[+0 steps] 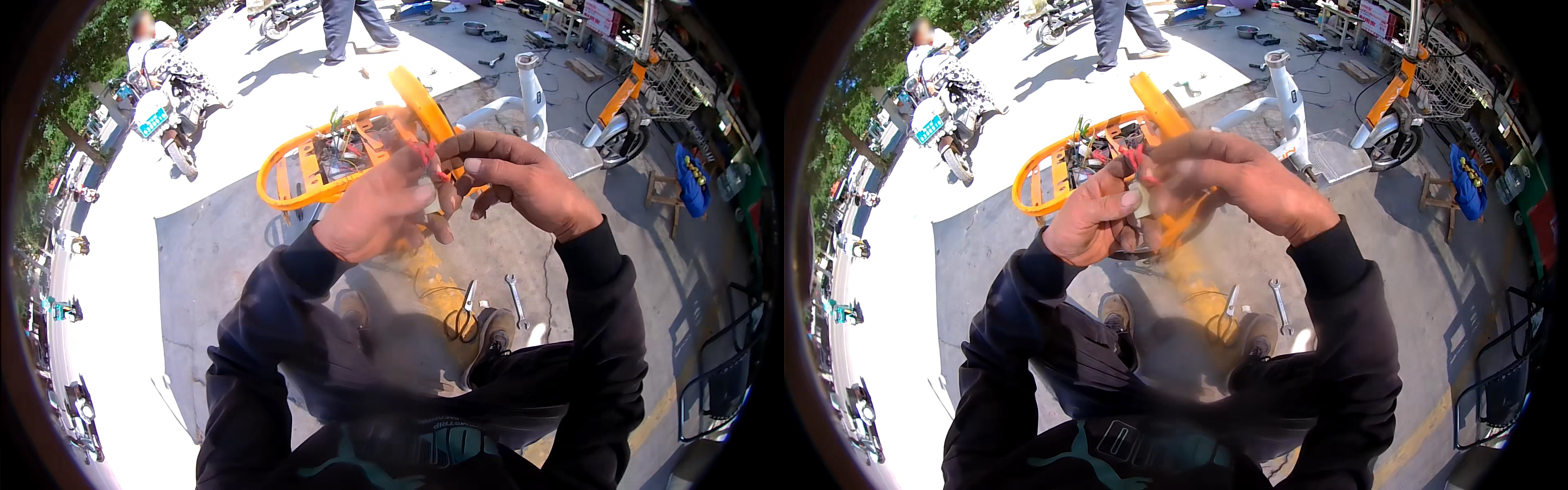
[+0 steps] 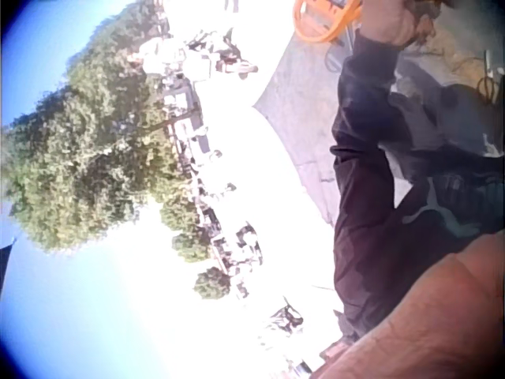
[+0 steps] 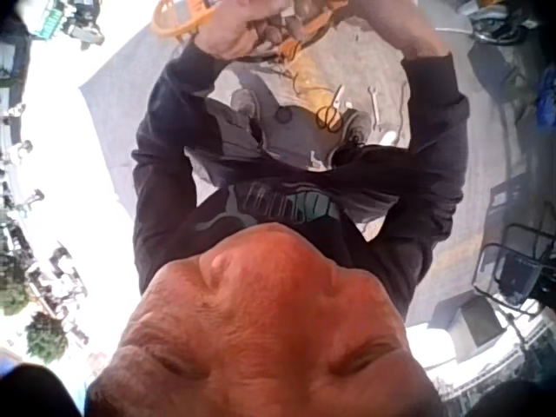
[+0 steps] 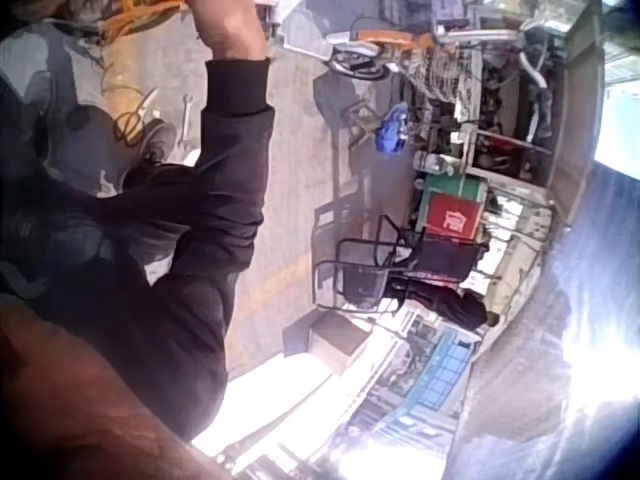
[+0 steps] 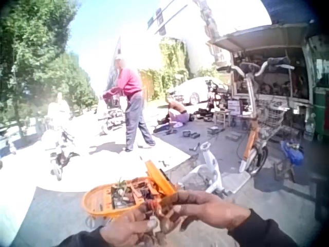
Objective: The person repairs the electrical system of a yellow e-bike. They use pliers to strip and twist wires, connect them to a control unit, and secure the connections with electrical tape. The person also retrieves a new wire from a nearby shelf and cuts it to length.
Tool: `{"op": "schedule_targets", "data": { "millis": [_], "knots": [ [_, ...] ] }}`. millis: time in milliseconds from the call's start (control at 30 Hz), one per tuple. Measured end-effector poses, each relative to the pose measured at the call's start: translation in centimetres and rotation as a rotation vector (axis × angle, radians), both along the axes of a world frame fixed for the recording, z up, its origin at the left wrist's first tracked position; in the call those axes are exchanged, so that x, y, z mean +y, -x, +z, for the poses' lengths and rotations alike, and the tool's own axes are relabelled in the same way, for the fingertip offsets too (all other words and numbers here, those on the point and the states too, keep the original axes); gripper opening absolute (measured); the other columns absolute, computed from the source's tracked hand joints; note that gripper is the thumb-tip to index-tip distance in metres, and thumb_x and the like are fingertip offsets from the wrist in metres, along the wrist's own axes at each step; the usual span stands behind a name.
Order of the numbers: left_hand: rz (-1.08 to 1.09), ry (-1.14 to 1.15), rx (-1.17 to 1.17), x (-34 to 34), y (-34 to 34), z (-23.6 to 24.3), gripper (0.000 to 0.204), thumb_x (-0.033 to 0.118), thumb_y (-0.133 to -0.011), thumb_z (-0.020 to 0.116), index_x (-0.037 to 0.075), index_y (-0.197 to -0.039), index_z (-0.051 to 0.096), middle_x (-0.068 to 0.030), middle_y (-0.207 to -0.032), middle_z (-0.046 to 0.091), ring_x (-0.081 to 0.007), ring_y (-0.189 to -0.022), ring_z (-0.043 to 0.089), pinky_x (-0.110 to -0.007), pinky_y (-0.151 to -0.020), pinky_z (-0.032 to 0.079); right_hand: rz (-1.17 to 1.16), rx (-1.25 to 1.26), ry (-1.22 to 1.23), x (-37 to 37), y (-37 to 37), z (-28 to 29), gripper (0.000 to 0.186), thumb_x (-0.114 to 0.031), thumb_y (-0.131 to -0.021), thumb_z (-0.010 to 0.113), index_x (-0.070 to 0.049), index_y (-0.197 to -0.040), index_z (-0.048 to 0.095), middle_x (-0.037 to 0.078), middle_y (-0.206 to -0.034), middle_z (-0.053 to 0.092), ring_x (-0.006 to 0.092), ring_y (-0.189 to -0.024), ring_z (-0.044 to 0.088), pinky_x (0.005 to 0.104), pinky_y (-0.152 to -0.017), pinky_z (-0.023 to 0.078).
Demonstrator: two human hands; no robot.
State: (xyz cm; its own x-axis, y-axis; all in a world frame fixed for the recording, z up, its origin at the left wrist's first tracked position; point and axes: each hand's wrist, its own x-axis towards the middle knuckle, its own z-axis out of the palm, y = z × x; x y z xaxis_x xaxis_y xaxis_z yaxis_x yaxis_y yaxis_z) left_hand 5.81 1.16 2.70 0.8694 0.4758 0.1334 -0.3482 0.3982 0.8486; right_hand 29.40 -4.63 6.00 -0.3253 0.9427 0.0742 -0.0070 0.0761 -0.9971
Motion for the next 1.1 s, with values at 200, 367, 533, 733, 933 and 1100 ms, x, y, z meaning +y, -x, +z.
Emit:
{"op": "schedule_targets", "data": {
  "millis": [200,367,533,733,933,1100],
  "knots": [
    [0.043,-0.066,0.184,-1.1,-0.8,-0.8,0.044,0.010,-0.101,0.061,0.013,-0.143,0.046,-0.0091,-0.118,0.062,-0.0237,-0.102,0.068,-0.037,-0.081,0.059,-0.252,-0.270,-0.219,-4.3,2.4,-2.0,0.027,-0.018,-0.100,0.062,0.004,-0.114,0.066,0.005,-0.095,0.071,0.0128,-0.086,0.068,0.0282,-0.077,0.054],
    [-0.049,-0.052,0.307,-0.9,-1.1,-2.5,0.044,0.013,-0.099,0.062,0.011,-0.141,0.046,-0.0089,-0.105,0.065,-0.0236,-0.090,0.071,-0.033,-0.071,0.057,-0.287,-0.149,-0.061,-5.1,2.0,-4.5,0.020,-0.016,-0.102,0.060,0.004,-0.102,0.063,0.006,-0.088,0.067,0.0119,-0.078,0.064,0.0283,-0.072,0.053],
    [-0.003,0.100,0.357,-0.9,-0.9,-3.8,0.031,0.022,-0.092,0.060,0.007,-0.115,0.045,-0.0046,-0.082,0.046,-0.0172,-0.064,0.058,-0.031,-0.054,0.050,-0.184,-0.031,0.195,-4.3,2.5,-6.3,0.025,-0.022,-0.106,0.055,0.002,-0.105,0.062,0.003,-0.086,0.063,0.0114,-0.076,0.062,0.0288,-0.068,0.051],
    [0.091,0.141,0.364,0.9,0.1,-5.9,0.025,0.025,-0.095,0.060,0.006,-0.108,0.053,0.0016,-0.069,0.037,-0.0100,-0.058,0.044,-0.028,-0.051,0.047,-0.072,0.134,0.386,-1.6,2.8,-7.5,0.030,-0.028,-0.108,0.050,0.000,-0.112,0.061,0.004,-0.085,0.063,0.0137,-0.075,0.062,0.0281,-0.071,0.050],
    [0.190,0.227,0.341,1.0,0.4,-6.1,0.019,0.020,-0.096,0.059,0.007,-0.111,0.058,0.0001,-0.070,0.049,-0.0105,-0.060,0.047,-0.031,-0.061,0.049,0.010,0.308,0.511,0.3,2.8,-8.9,0.034,-0.034,-0.107,0.052,-0.002,-0.101,0.060,0.009,-0.084,0.064,0.0176,-0.072,0.063,0.0306,-0.067,0.051],
    [0.255,0.209,0.253,1.5,1.0,-7.9,0.032,0.010,-0.097,0.062,0.007,-0.129,0.058,-0.0004,-0.105,0.060,-0.0121,-0.094,0.059,-0.030,-0.082,0.050,0.002,0.220,0.432,1.0,3.0,-9.2,0.034,-0.034,-0.107,0.053,-0.002,-0.099,0.060,0.008,-0.085,0.064,0.0163,-0.072,0.063,0.0294,-0.068,0.052]
  ]
}}
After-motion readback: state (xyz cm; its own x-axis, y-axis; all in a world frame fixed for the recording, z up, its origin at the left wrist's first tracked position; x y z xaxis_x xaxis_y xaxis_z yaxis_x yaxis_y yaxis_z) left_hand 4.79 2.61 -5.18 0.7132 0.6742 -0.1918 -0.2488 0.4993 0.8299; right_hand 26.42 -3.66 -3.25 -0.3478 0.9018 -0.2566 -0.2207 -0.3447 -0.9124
